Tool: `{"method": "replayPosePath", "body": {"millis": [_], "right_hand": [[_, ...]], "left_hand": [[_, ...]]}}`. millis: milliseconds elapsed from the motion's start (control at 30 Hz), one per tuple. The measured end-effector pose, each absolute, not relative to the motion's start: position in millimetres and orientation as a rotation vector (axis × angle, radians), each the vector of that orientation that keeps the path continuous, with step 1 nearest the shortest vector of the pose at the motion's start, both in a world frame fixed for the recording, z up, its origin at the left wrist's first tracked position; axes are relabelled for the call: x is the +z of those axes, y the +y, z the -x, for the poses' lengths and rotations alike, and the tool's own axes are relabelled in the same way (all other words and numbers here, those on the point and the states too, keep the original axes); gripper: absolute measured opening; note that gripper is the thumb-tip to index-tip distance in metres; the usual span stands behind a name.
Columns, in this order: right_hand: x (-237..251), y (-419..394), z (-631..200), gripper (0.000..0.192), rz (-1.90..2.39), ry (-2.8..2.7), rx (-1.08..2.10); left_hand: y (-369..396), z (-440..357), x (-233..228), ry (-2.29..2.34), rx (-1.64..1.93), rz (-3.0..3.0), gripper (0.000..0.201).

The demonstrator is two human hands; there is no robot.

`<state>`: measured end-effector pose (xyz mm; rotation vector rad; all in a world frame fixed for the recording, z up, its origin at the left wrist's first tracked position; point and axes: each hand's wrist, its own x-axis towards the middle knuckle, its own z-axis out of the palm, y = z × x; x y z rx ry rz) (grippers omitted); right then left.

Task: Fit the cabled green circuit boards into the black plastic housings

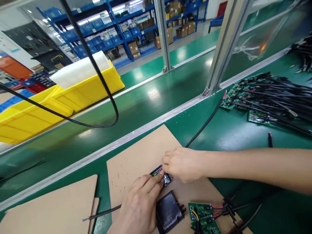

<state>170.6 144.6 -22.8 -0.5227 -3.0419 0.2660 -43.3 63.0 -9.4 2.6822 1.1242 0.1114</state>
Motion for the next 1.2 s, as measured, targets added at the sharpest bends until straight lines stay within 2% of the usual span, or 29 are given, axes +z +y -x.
{"method": "replayPosePath", "body": {"millis": [67, 133, 333, 433, 600, 833, 967, 1067, 1200], "right_hand": [[-26.2, 145.3, -176.3, 0.018, 0.532, -2.984, 0.272], [-31.2, 146.0, -181.4, 0.014, 0.511, -2.938, 0.21], [-35.3, 140.7, -181.7, 0.009, 0.411, -2.899, 0.067], [-30.9, 136.5, -175.5, 0.007, 0.393, -2.928, 0.054], [-32.2, 137.9, -173.8, 0.009, 0.466, -2.921, 0.199], [-34.7, 140.6, -184.0, 0.009, 0.596, -2.836, 0.268], [-13.9, 146.7, -174.3, 0.014, 0.687, -2.776, 0.213], [13.6, 184.9, -163.5, 0.017, 0.769, -2.746, 0.125], [49.4, 264.4, -166.6, 0.028, 1.042, -2.652, -0.01]], "left_hand": [[61.6, 44.8, -6.2, 1.135, 0.14, -2.672, 0.045], [58.6, 46.3, -6.5, 1.152, 0.204, -2.676, 0.048], [47.7, 37.6, -27.7, 1.249, 0.239, -2.789, 0.078], [45.9, 26.1, -30.5, 1.23, 0.171, -2.89, 0.086], [48.4, 26.3, -12.3, 1.31, 0.099, -2.703, 0.08], [44.8, 55.8, -10.4, 1.491, 0.365, -2.326, 0.077], [55.2, 61.6, -4.1, 1.502, 0.41, -2.348, 0.055], [95.6, 77.3, 18.9, 1.669, 0.451, -2.446, 0.052], [187.0, 109.1, 44.6, 1.963, 0.467, -2.444, 0.056]]}}
